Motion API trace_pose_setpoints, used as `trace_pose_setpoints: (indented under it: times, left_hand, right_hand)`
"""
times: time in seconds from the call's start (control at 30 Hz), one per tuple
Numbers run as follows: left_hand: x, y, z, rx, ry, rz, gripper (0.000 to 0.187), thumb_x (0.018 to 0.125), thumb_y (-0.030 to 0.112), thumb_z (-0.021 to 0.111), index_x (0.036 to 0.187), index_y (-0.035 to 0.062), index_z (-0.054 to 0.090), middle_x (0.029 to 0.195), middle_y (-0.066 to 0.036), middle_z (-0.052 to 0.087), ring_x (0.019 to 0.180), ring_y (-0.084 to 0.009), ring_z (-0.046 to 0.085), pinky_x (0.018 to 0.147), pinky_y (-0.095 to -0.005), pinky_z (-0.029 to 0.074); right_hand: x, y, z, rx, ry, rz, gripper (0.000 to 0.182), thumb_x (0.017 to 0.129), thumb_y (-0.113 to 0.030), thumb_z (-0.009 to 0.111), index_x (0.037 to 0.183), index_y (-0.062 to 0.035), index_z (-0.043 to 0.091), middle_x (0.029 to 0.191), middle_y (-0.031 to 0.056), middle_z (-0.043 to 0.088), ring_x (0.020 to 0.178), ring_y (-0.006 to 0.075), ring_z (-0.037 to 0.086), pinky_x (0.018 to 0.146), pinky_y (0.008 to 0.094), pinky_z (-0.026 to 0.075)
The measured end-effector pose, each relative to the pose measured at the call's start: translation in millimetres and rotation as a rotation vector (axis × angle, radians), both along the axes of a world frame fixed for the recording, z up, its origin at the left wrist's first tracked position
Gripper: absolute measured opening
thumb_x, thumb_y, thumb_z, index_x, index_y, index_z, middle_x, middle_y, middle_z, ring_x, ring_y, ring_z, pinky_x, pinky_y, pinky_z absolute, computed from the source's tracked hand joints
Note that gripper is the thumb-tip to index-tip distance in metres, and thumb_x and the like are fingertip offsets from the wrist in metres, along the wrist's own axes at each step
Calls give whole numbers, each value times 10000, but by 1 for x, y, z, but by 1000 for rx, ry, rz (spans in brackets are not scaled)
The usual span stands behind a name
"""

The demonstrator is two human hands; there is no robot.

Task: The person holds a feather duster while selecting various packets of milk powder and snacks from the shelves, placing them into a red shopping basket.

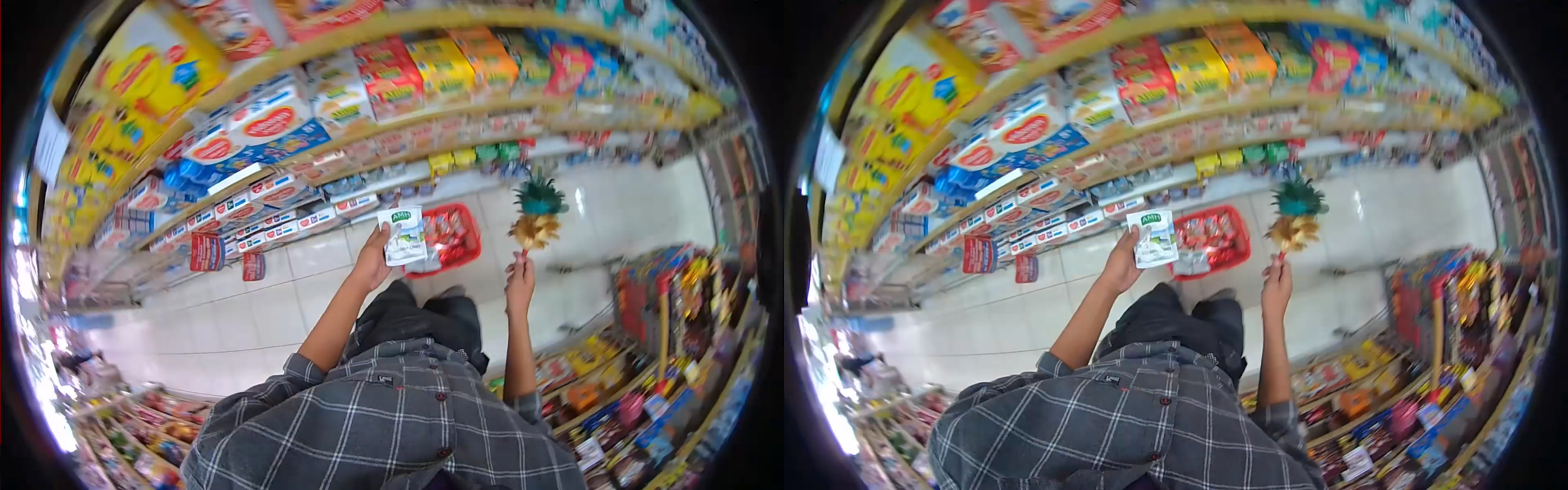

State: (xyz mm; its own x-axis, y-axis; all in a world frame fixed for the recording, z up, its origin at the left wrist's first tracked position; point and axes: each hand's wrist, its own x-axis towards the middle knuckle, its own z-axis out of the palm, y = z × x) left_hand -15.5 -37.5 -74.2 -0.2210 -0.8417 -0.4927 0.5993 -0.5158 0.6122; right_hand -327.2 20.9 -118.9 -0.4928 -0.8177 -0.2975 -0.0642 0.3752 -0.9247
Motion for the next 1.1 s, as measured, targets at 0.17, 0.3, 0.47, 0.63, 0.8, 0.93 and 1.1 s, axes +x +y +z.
trace_pose_setpoints:
  times: [0.17,0.3,0.47,0.63,0.8,0.93,1.1]
  left_hand:
    - [8,-10,59,-105,275,-19,556,1014,450,403,1435,90,367,1414,-84,476,1278,-241,479,1060,-420,399]
    - [26,-8,49,-203,555,7,495,1023,421,372,1408,112,414,1382,-72,515,1255,-257,505,1068,-450,380]
    - [33,0,116,-237,419,109,522,1027,422,372,1475,158,332,1404,-67,494,1268,-253,500,1062,-458,391]
    - [45,2,105,-248,443,136,522,1020,421,392,1441,113,363,1402,-75,500,1261,-255,510,1077,-449,376]
    - [48,4,99,-298,462,115,555,1017,432,392,1460,103,327,1409,-81,489,1275,-259,497,1068,-471,386]
    - [50,11,127,-253,462,134,552,1018,435,385,1444,86,335,1407,-97,487,1275,-285,495,1032,-507,423]
    - [45,10,111,-186,398,-22,549,1011,456,401,1381,51,411,1331,-118,549,1210,-261,545,1023,-430,433]
  right_hand:
    - [67,18,140,-195,149,533,290,998,-272,486,1091,-33,621,669,21,542,552,94,468,495,275,367]
    - [114,22,164,-301,471,775,302,1012,-251,463,1053,-16,648,601,12,469,543,107,434,520,295,371]
    - [73,-7,140,-92,410,384,343,1005,-322,489,1037,-9,628,691,142,606,604,175,538,585,353,430]
    - [120,7,192,-191,328,579,246,997,-218,508,1046,-18,644,600,12,406,561,84,372,513,273,333]
    - [129,-3,143,-312,483,645,251,1000,-212,493,993,-8,640,651,50,493,558,83,418,512,260,363]
    - [100,-27,123,-170,104,318,259,989,-261,529,995,-39,662,647,-26,489,530,30,382,470,214,307]
    - [164,-33,173,-228,-143,380,240,938,-257,625,1023,-34,653,672,-71,492,525,-3,352,452,190,261]
